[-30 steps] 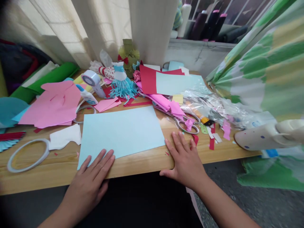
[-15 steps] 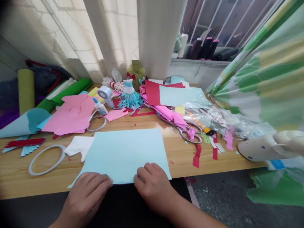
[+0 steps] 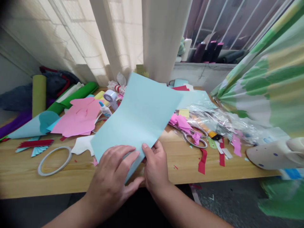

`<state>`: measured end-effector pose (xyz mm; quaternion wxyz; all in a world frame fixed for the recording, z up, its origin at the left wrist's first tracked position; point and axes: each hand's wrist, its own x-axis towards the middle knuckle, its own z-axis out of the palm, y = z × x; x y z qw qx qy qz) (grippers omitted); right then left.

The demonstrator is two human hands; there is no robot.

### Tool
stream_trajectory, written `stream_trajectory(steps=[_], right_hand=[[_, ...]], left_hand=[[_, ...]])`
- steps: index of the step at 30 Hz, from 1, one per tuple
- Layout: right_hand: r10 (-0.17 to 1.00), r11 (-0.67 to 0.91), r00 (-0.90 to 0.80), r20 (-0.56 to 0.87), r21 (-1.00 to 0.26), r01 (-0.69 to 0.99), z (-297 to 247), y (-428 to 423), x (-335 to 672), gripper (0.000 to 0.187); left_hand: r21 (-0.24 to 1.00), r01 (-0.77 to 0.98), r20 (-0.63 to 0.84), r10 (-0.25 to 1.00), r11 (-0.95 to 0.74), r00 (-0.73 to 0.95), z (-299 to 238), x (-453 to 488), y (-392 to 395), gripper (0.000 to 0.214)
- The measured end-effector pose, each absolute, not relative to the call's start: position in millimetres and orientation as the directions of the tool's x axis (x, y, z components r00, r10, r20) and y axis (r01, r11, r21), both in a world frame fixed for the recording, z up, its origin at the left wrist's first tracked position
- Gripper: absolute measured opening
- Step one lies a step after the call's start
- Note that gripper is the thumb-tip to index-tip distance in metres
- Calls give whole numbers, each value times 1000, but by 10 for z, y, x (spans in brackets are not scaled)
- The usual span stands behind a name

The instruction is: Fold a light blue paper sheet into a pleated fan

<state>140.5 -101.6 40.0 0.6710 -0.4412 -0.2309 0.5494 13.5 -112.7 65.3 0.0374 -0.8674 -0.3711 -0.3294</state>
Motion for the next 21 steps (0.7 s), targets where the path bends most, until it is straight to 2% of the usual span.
stream_trajectory(steps=[3,6,7,9,10,11,12,14,15,16,17,19,21], right_hand=[[935,-90,207,-289,-755,-649,287,-1035,1310,24],[937,-242,50,-346,-745,-621,172,-1068,1330,24],[933,-310,-19,-359,-775,-550,140,-1084,1368,23],[931,-365,-134,-340,-888,-280,89,-1131,1491,22],[948,-293,-164,-274,-951,-103,69,-1161,1574,22],[969,-146,-187,-158,-986,77,51,-1192,1668,22],[980,71,-200,22,-968,239,33,-1221,1770,21],[886,464,-238,399,-746,477,0,-1260,1974,11],[814,563,-258,520,-599,570,-17,-1265,2067,3],[762,598,-277,586,-472,648,-32,-1261,2146,9],[733,602,-303,610,-372,707,-46,-1248,2208,19],[728,582,-359,584,-249,774,-65,-1207,2276,32],[740,564,-391,547,-189,804,-72,-1159,2278,27]], left_hand=[[153,712,544,660,-686,518,499,157,-1067,22],[157,696,524,656,-701,543,393,30,-998,12],[160,690,520,654,-706,549,363,-27,-971,12],[163,688,508,658,-707,556,296,-144,-918,12],[162,696,497,667,-700,555,257,-200,-896,12],[159,707,485,678,-689,552,216,-251,-878,12],[156,721,468,693,-676,549,174,-295,-867,12],[155,745,429,724,-648,540,96,-357,-863,13],[160,754,413,737,-638,536,64,-375,-867,13],[167,758,402,746,-630,531,37,-384,-873,14],[177,761,396,753,-625,526,17,-387,-880,14],[200,762,384,765,-615,517,-8,-382,-887,15],[226,761,357,779,-608,515,-16,-375,-884,17]])
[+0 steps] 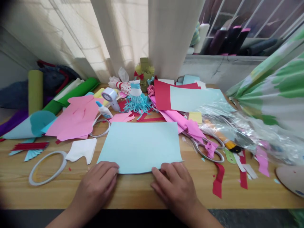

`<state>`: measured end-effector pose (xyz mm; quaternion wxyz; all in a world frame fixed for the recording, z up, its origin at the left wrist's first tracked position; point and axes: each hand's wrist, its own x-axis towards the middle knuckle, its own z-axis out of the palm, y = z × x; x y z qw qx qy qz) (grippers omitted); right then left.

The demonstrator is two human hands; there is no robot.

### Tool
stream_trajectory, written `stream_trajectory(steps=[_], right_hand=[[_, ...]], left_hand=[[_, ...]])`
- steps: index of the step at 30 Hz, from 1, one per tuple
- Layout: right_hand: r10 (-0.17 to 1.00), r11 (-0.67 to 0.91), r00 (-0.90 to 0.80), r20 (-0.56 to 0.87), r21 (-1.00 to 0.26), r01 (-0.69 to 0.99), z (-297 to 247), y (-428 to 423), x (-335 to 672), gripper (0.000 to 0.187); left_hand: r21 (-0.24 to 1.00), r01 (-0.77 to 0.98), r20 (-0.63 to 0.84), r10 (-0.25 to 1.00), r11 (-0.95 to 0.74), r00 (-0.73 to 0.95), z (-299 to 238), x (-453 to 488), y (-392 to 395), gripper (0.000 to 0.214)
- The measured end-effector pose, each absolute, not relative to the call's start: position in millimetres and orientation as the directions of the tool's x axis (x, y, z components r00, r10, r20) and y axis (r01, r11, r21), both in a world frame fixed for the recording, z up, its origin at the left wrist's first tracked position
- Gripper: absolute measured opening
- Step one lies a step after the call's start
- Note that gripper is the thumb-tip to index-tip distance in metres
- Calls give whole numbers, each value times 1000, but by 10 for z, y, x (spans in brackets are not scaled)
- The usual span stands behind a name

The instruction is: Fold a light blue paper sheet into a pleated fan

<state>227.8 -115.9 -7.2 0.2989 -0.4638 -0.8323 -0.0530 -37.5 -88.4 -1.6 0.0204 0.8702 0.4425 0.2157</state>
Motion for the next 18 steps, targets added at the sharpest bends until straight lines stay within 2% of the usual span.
stream_trajectory(steps=[3,8,12,15,18], right_hand=[[742,524,-360,566,-155,837,-60,-1084,2219,12],[765,572,-401,503,-246,782,-27,-1009,2206,20],[811,542,-397,430,-297,786,-33,-1079,2331,19],[780,569,-384,494,-305,764,-29,-1135,2385,16],[708,620,-360,608,-291,729,-20,-1124,2336,17]], left_hand=[[255,757,299,794,-601,530,-9,-378,-866,19],[278,724,286,774,-631,565,45,-427,-790,19],[265,667,387,711,-696,588,128,-491,-690,20],[224,605,491,625,-764,607,231,-571,-677,25],[139,618,529,586,-774,614,306,-711,-741,33]])
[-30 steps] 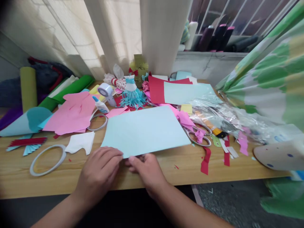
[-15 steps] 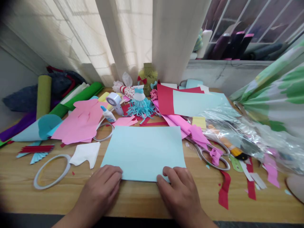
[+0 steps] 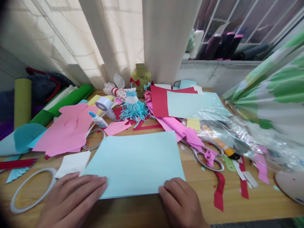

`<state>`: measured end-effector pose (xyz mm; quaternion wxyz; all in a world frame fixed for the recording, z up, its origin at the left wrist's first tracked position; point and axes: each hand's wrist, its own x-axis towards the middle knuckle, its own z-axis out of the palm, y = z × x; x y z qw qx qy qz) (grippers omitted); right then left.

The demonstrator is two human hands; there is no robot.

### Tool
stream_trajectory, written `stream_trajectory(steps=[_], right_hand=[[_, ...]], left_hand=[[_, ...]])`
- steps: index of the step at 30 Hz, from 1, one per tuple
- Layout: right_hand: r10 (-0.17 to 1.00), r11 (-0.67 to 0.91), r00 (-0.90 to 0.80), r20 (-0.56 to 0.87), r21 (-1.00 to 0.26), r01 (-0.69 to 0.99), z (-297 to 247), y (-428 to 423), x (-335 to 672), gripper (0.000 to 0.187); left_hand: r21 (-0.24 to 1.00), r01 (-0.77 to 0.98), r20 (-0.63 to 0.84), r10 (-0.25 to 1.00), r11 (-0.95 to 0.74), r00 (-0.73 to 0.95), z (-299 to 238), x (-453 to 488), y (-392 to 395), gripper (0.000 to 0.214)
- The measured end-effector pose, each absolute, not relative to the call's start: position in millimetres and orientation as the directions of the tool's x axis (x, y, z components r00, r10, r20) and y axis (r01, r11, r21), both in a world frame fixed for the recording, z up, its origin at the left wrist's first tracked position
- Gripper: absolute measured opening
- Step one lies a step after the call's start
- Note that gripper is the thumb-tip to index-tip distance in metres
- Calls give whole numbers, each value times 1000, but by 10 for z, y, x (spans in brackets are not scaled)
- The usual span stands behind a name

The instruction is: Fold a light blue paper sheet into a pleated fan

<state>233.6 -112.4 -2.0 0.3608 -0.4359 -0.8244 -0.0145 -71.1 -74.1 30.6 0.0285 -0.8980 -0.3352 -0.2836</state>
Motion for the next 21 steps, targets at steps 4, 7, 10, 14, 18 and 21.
stream_trajectory(steps=[4,7,10,14,18,21], right_hand=[[703,639,-384,598,-296,710,-59,-1051,2204,16],[767,602,-413,491,-328,728,-107,-1009,2165,16],[812,564,-421,404,-359,744,-118,-957,2189,19],[825,558,-444,349,-380,738,-83,-861,2231,20],[845,534,-460,272,-450,715,-36,-791,2244,16],[859,497,-479,181,-516,698,-1,-741,2262,17]], left_hand=[[87,719,515,649,-690,560,233,-869,-863,38],[99,761,426,718,-642,550,111,-827,-945,34],[159,760,344,757,-631,556,35,-649,-975,29],[269,702,256,752,-659,607,20,-373,-912,20],[307,709,118,765,-635,634,46,-202,-808,16],[345,696,67,756,-630,652,58,-160,-718,21]])
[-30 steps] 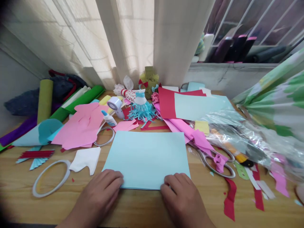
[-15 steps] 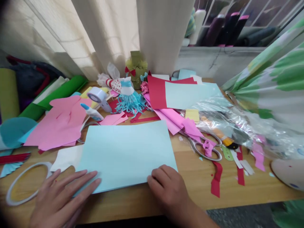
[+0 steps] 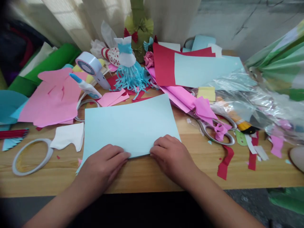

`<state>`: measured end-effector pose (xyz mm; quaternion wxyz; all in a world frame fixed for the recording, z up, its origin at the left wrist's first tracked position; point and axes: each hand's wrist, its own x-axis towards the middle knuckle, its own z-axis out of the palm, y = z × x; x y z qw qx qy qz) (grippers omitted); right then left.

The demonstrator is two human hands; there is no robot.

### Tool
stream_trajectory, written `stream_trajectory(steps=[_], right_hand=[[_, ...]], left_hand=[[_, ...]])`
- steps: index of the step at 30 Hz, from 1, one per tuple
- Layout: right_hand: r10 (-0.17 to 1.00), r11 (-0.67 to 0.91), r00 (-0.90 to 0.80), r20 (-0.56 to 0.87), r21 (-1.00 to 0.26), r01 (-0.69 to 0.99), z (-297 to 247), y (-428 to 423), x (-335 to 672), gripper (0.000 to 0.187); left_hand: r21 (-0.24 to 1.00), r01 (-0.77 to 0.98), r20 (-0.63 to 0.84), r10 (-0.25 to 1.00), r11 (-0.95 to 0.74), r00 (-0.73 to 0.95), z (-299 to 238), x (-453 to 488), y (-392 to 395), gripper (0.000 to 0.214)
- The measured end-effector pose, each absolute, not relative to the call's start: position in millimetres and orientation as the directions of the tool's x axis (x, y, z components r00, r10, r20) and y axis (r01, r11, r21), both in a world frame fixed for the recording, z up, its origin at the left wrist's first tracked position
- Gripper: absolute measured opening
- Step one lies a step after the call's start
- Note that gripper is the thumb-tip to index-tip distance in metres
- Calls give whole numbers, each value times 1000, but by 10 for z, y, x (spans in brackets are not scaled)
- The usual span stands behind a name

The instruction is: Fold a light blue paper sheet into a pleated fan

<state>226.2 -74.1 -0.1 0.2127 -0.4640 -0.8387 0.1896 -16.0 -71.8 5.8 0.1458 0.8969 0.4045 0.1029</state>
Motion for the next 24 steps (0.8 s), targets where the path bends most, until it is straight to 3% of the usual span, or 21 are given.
stream_trajectory(steps=[8,16,21,24], right_hand=[[827,466,-562,34,-600,650,64,-578,2369,41],[802,448,-595,-45,-613,651,72,-463,2404,49],[780,481,-624,-47,-593,646,87,-436,2420,47],[767,525,-641,-38,-536,661,105,-452,2416,39]], left_hand=[[469,637,-106,678,-611,728,123,-196,-443,49],[607,686,-282,698,-401,658,229,-147,-369,39],[590,622,-212,644,-515,735,210,-159,-376,42],[589,652,-240,667,-478,706,224,-148,-386,36]])
